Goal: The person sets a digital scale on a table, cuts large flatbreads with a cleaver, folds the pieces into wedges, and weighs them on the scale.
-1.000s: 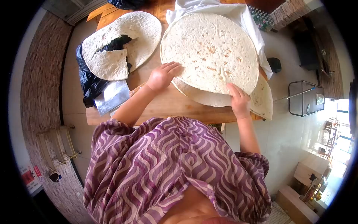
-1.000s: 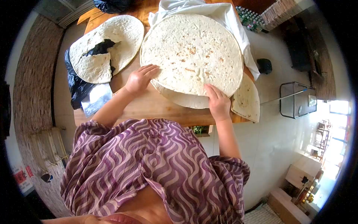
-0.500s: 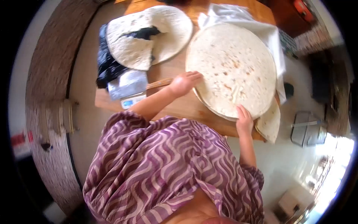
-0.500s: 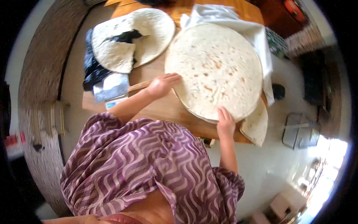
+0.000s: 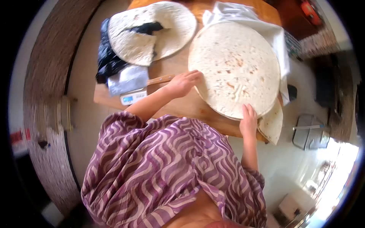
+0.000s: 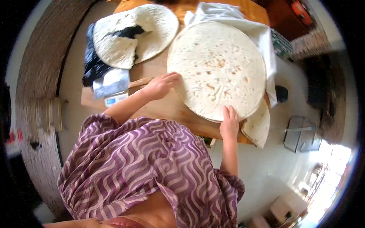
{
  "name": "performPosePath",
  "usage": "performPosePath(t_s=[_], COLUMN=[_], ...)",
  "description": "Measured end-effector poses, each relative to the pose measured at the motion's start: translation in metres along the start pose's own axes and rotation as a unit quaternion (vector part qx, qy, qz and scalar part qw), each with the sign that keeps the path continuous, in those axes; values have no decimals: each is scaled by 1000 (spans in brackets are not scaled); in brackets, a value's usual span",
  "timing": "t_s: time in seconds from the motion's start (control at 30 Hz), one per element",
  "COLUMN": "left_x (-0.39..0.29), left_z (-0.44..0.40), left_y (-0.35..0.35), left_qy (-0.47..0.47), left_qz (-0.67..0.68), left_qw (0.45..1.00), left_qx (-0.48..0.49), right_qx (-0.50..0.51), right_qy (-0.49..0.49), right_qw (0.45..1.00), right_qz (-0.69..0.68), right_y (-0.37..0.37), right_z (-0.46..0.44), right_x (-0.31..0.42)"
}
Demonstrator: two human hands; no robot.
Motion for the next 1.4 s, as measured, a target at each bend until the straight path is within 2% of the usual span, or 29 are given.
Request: performPosePath(t_s=[0.07,0.13,0.23,0.3,0.4,0.5,0.63,0.73,0.83,0.9,1.0,1.1,1.17,1.23,1.3,1.37,1.4], left_x=[4,-1,7,15,21,31,54,74,101,119,152,173,181,192,209,219,232], left_z=[17,30,60,85,115,143,181,210,242,258,278,273,253,231,210,182,174], left_y=[-2,-18,-46,-69,-113,-144,-192,-226,-256,-277,-303,-309,-302,-284,-267,-258,-254], left_qy=[-18,-31,-140,-189,-270,-332,-373,-393,-387,-403,-409,-421,-435,-423,-387,-387,-392], left_qz=[-29,-56,-55,-45,-25,-69,-48,-11,11,-2,45,101,87,140,119,98,66], left_qw=[999,998,989,980,956,924,887,854,823,802,750,706,723,730,768,792,806], left_qx=[12,16,8,-45,-116,-178,-267,-340,-415,-442,-518,-561,-530,-518,-496,-461,-440], right_qx=[78,52,29,35,34,8,-62,68,114,104,100,80,44,-27,-85,-60,-74], right_qy=[3,-66,-134,-149,-241,-339,-427,-435,-408,-422,-403,-303,-216,-132,-28,91,113], right_qw=[997,995,978,959,926,907,886,889,896,887,897,939,967,984,990,990,990], right_qz=[11,-56,-158,-240,-290,-250,-172,-126,-132,-157,-154,-141,-126,-114,-110,-84,-37], right_y=[7,-5,-11,-5,9,25,92,142,147,125,97,46,20,9,12,13,8], right_z=[1,-2,-21,-40,-71,-98,-114,-122,-127,-124,-118,-114,-113,-106,-95,-82,-74], right_x=[11,41,87,119,191,257,318,343,358,366,357,312,264,199,124,55,30])
Point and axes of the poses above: each hand's wrist, its own z-axis away from the middle knuckle, its own y-axis out of the palm, x = y × z, the point moved 8 cm from there along -z, towards the middle knuckle, and after that the axes turned 11 degrees about -x, right-handed, at the moved point
